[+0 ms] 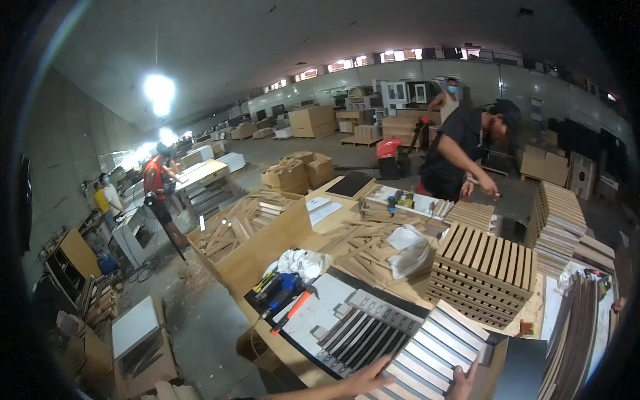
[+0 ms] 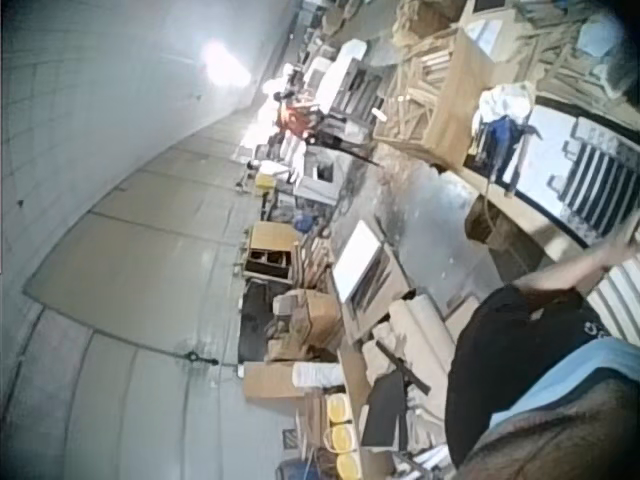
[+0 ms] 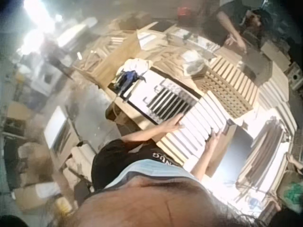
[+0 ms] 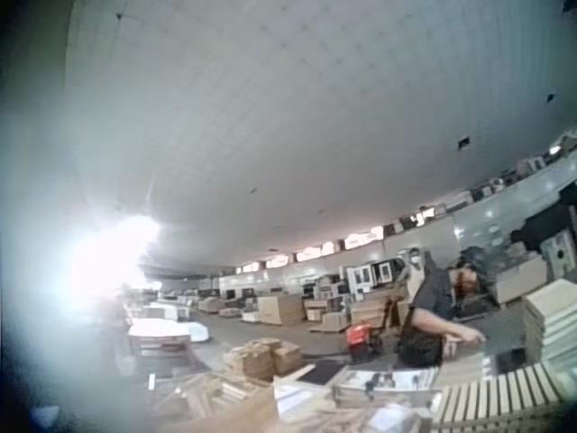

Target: The person assembles a wooden grate by positioning a black panel, applying glue with a tool, and then placing and securing wooden slats into a frame using a pneumatic stapler and a utility knife.

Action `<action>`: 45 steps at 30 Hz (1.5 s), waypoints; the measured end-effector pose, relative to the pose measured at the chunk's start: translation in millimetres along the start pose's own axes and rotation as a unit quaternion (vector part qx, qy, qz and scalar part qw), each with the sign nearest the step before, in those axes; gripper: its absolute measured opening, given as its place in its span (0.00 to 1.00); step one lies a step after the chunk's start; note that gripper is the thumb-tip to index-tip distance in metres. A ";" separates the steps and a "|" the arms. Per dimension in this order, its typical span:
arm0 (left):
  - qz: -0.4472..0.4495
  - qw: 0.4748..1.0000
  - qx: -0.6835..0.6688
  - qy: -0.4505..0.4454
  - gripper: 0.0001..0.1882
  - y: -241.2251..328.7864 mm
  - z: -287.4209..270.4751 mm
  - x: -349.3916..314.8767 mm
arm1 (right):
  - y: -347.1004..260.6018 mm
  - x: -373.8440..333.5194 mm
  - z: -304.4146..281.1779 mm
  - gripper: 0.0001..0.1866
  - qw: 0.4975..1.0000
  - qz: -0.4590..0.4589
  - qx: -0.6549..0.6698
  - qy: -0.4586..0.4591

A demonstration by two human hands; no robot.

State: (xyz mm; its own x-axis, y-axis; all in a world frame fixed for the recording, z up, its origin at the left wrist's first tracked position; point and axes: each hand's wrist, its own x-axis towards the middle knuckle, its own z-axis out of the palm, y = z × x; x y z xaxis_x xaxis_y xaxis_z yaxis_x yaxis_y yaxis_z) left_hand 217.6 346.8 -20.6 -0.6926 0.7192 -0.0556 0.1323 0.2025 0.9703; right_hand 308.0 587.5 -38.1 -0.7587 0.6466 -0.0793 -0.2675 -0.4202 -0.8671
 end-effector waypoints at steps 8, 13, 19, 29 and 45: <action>0.169 0.982 -0.031 0.079 0.37 15.7 -41.4 118.5 | -27.1 5.3 51.9 0.48 0.993 0.009 -0.046 -0.110; 0.126 0.981 -0.107 0.098 0.36 13.1 -46.4 104.6 | -15.9 58.8 35.2 0.44 0.984 0.073 -0.105 -0.127; 0.102 0.976 -0.185 0.053 0.33 52.3 -40.8 106.0 | -26.4 61.8 52.8 0.38 0.990 -0.014 -0.112 -0.087; 0.083 0.987 -0.121 0.066 0.33 67.9 -35.5 116.0 | -33.5 52.3 49.2 0.42 0.975 -0.081 -0.176 -0.113; 0.094 0.979 -0.169 0.071 0.37 48.6 -28.4 93.6 | -17.9 26.5 40.2 0.45 0.973 -0.089 -0.164 -0.132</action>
State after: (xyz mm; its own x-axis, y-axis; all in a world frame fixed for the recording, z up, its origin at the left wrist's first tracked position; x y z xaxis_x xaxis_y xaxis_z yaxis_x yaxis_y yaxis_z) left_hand 139.0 405.1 28.1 -0.7728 0.6187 0.1416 0.0410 -0.1739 0.9839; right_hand 268.8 586.6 -4.8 -0.8556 0.4856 0.1790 -0.2381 -0.0621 -0.9693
